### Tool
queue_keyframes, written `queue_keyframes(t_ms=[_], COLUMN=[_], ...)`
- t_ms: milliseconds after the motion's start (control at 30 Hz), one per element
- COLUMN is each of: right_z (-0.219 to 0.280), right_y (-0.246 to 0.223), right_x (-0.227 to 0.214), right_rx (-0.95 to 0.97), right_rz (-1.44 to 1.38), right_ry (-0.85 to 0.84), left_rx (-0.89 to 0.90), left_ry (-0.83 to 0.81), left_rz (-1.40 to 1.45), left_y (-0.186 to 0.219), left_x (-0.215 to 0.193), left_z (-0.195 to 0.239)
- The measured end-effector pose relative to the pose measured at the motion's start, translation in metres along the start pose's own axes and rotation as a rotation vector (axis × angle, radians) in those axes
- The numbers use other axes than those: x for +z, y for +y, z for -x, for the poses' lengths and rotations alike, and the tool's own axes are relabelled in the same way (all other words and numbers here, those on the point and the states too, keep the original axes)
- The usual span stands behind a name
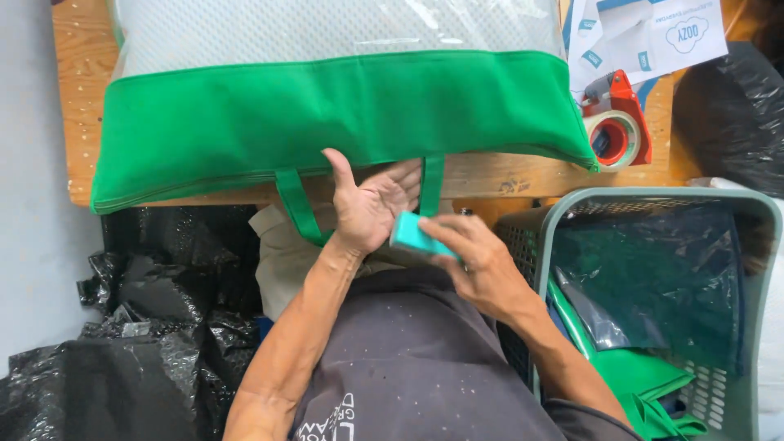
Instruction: Cleaning the plastic packaging of a pillow using a small cleaning block and flipping it to clean both sides.
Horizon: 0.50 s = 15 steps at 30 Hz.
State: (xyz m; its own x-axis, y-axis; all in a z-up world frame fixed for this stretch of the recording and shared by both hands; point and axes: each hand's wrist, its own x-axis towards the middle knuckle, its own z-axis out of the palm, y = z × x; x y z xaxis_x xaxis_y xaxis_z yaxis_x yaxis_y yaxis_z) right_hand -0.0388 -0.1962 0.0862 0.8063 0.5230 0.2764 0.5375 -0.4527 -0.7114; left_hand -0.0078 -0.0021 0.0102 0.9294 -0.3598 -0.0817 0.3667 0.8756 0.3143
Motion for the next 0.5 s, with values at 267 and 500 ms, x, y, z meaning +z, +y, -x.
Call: queue_keyframes(t_ms=[267, 500], right_z=[-0.034, 0.050], right_y=[0.024, 0.000], right_x=[-0.011, 0.040], right_rx=[-0.149, -0.015], right_rz=[0.209, -0.049], right_ry=[0.311, 0.080], left_rx=[-0.104, -0.072], left_ry=[-0.188, -0.067], left_rz=[-0.142, -0.079], left_y=[0.006, 0.016], left_x=[0.021, 0.026], left_z=[0.007, 0.011])
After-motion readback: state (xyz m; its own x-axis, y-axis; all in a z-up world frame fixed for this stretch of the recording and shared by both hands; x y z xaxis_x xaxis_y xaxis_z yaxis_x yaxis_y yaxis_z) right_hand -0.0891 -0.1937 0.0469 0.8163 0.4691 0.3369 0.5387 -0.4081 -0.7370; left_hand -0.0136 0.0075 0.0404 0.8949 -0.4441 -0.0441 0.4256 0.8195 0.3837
